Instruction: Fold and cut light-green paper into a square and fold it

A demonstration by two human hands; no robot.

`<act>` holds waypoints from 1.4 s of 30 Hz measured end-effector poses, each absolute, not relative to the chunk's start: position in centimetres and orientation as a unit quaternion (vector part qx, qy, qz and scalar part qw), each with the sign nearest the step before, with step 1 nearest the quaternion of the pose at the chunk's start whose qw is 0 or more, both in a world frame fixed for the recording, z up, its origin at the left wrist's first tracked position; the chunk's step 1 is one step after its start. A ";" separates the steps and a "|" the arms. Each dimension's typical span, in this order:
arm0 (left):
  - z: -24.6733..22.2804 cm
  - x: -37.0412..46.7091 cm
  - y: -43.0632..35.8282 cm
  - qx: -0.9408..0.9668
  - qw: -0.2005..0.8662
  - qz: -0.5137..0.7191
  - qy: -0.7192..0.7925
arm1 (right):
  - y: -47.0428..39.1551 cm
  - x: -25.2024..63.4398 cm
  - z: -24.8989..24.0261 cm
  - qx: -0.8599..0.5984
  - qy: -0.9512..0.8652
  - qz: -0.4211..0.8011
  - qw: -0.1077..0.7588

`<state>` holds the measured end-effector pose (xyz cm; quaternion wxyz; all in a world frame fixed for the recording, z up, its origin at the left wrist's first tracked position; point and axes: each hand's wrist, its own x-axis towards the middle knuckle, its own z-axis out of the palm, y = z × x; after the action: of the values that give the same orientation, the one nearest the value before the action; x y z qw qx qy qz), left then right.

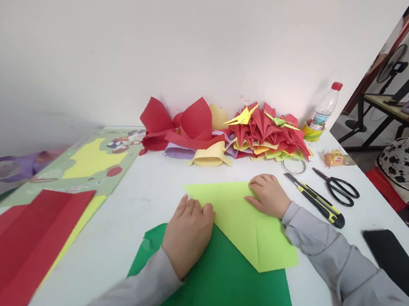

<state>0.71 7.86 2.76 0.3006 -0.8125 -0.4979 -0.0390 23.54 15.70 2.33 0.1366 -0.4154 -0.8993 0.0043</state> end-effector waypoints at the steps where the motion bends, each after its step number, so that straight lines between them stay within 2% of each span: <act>1: 2.9 1.1 7.3 -0.817 0.300 -0.038 -0.490 | 15.7 23.5 2.4 -0.416 -0.899 0.006 0.135; 13: 2.5 4.0 3.1 -0.861 0.282 -0.136 -0.401 | 15.7 23.5 2.4 -0.421 -0.899 0.005 0.124; 25: 1.8 4.7 1.5 -0.871 0.283 -0.163 -0.366 | 15.8 23.6 2.5 -0.415 -0.902 0.002 0.116; 35: 1.1 5.5 -0.9 -0.909 0.185 -0.229 -0.294 | 15.7 23.6 2.6 -0.414 -0.903 0.005 0.117; 42: 1.3 6.0 -1.0 -0.944 0.081 -0.260 -0.185 | 15.9 23.7 2.4 -0.410 -0.904 -0.006 0.118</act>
<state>5.96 -1.03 1.33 0.0809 -0.9442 -0.1848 -0.2605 23.71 15.89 2.39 0.1177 -0.4103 -0.9043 -0.0057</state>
